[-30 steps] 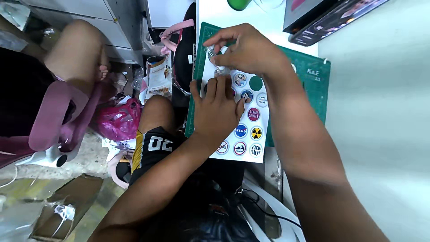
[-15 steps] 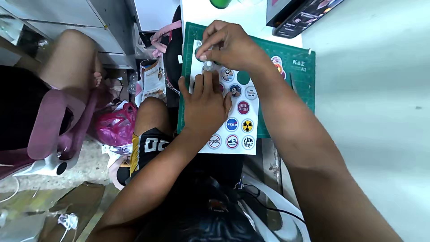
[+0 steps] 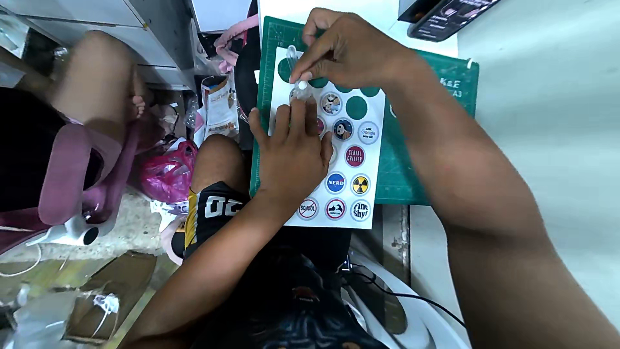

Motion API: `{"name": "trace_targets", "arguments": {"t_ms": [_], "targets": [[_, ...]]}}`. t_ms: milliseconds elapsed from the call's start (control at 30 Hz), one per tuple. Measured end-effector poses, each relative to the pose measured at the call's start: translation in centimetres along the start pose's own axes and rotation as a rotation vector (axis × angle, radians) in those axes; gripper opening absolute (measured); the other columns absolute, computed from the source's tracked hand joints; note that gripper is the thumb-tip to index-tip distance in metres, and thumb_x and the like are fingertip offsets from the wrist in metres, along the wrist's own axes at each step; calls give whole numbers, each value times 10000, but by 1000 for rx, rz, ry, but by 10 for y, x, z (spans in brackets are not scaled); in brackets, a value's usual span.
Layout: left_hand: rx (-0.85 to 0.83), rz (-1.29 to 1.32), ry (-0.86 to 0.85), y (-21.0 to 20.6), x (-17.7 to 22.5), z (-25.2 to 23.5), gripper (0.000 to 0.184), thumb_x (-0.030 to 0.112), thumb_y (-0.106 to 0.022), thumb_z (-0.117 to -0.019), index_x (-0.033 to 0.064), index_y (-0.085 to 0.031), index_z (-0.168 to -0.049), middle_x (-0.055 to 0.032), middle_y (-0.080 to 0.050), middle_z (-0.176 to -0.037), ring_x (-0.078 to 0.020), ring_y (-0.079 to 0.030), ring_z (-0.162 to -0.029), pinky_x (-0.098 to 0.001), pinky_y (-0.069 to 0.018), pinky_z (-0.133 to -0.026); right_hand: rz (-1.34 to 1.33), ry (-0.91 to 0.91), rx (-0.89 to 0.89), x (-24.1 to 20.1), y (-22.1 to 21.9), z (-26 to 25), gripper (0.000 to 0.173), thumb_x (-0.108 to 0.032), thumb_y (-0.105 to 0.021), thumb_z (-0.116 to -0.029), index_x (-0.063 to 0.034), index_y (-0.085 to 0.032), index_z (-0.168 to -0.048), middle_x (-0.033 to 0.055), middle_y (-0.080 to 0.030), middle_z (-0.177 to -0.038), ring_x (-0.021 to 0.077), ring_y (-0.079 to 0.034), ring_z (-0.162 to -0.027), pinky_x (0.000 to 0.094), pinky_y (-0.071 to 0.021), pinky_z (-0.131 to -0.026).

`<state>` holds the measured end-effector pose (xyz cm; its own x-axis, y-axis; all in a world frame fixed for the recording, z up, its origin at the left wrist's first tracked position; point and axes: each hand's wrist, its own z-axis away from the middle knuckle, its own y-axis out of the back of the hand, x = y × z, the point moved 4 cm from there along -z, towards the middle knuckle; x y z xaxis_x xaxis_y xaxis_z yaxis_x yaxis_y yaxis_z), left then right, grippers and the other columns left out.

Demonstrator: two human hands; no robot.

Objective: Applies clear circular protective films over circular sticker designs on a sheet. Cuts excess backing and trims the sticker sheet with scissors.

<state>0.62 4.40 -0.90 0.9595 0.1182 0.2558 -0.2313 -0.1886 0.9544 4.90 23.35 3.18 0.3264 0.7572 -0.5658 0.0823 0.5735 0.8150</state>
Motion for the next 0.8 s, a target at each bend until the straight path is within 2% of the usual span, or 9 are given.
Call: {"name": "trace_targets", "arguments": {"t_ms": [133, 267, 333, 467, 667, 800], "targets": [[11, -1, 2, 0, 0, 0, 622, 472, -314, -1046, 130, -493, -1533, -153, -490, -1475, -365, -434, -1359, -719, -142, -1143, -4, -51, 20, 5, 2, 7, 159, -349, -680, -987, -310, -808, -1072, 32, -560, -1124, 86, -594, -919, 269, -549, -773], [-7, 3, 5, 1, 0, 0, 619, 469, -303, -1056, 132, -474, -1546, -159, -463, -1516, -374, -418, -1389, -728, -140, -1147, 24, -108, 54, 3, 0, 14, 166, -351, -666, -994, -334, -807, -1078, 20, -562, -1119, 106, -578, -955, 320, -530, -810], [-8, -1, 2, 1, -1, 0, 612, 460, -300, -1053, 140, -482, -1542, -154, -479, -1492, -370, -425, -1373, -727, -142, -1142, 29, -132, 72, 3, -2, 17, 173, -360, -659, -999, -338, -805, -1088, 20, -568, -1122, 111, -584, -962, 338, -531, -824], [1, -15, 4, -1, 0, 0, 593, 461, -310, -1053, 162, -514, -1521, -108, -506, -1478, -341, -441, -1364, -732, -143, -1137, 18, -158, 121, 2, -5, 23, 175, -367, -659, -997, -335, -807, -1085, 13, -570, -1094, 96, -584, -941, 314, -529, -811], [-5, -11, -5, 0, 0, -1, 602, 450, -313, -1047, 147, -496, -1534, -133, -495, -1479, -361, -439, -1358, -731, -156, -1130, 32, -167, 207, -1, -10, 34, 189, -371, -653, -1002, -314, -811, -1088, 22, -559, -1063, 83, -576, -890, 263, -519, -761], [-19, -8, -9, 0, 0, -1, 602, 449, -304, -1051, 146, -490, -1537, -128, -482, -1508, -368, -429, -1378, -739, -152, -1131, 50, -184, 253, -4, -14, 39, 201, -352, -635, -1012, -318, -811, -1105, 21, -551, -1030, 97, -551, -873, 289, -491, -758]]}}
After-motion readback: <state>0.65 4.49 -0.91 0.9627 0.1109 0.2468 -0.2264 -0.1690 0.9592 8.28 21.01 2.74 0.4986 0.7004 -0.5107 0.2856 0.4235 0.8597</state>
